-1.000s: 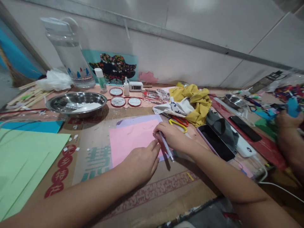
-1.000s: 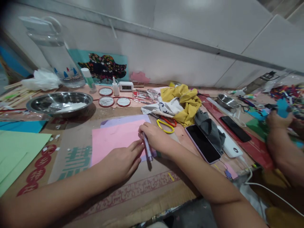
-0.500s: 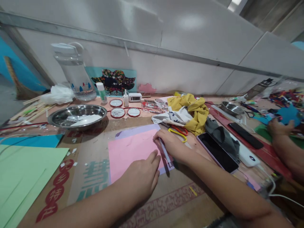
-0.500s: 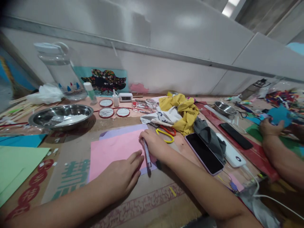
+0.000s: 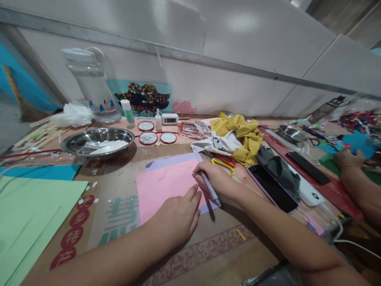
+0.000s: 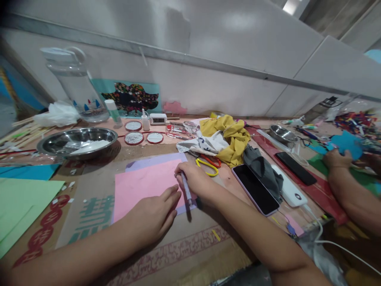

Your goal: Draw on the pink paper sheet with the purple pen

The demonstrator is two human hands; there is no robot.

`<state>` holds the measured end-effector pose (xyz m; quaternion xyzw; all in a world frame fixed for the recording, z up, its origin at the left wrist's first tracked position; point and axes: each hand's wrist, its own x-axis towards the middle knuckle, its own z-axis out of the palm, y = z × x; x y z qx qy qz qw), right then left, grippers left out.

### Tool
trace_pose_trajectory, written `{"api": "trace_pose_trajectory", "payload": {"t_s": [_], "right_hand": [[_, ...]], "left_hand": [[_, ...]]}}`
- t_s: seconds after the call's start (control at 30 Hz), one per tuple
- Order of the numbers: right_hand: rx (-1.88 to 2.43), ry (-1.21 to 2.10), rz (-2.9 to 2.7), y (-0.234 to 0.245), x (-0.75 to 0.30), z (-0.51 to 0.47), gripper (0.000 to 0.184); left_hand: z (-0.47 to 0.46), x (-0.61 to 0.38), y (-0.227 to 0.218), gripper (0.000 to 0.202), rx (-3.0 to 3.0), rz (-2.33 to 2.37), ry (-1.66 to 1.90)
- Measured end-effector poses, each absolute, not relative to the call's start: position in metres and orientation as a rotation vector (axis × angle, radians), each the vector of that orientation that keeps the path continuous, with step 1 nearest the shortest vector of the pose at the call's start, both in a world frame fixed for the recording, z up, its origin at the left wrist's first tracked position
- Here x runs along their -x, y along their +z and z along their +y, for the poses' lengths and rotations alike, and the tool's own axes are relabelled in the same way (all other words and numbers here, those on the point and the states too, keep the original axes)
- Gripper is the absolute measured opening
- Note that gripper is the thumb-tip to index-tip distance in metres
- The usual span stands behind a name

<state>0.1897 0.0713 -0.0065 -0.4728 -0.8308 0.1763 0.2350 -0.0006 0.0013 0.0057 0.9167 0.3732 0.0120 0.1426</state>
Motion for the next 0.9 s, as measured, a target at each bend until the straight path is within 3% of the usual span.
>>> {"api": "trace_pose_trajectory", "payload": {"t_s": [0.2,0.37,0.53,0.73,0.9], "right_hand": [[1.261,0.314,-2.281,-0.013,-0.189,0.075,0.011],[1.267,0.458,-2.293,-0.013,-0.189,0.072,0.012],[1.171,0.305,-2.285,-0.016,-0.190,0.077,0.011],[1.205,0.439,-2.261,-0.013,-0.191,0.076,0.012],[1.308,0.348,-2.102,-0.019,-0.199,0.092,0.011]], "left_hand": [[-0.001,0.002,0.006,0.050,-2.658,1.087,0.056],[0.000,0.003,0.006,0.049,-2.634,1.084,0.074],[0.001,0.002,0.005,0.047,-2.622,1.096,0.089],[0.000,0.003,0.005,0.048,-2.642,1.081,0.097],[0.000,0.001,0.007,0.049,-2.677,1.090,0.014]]}}
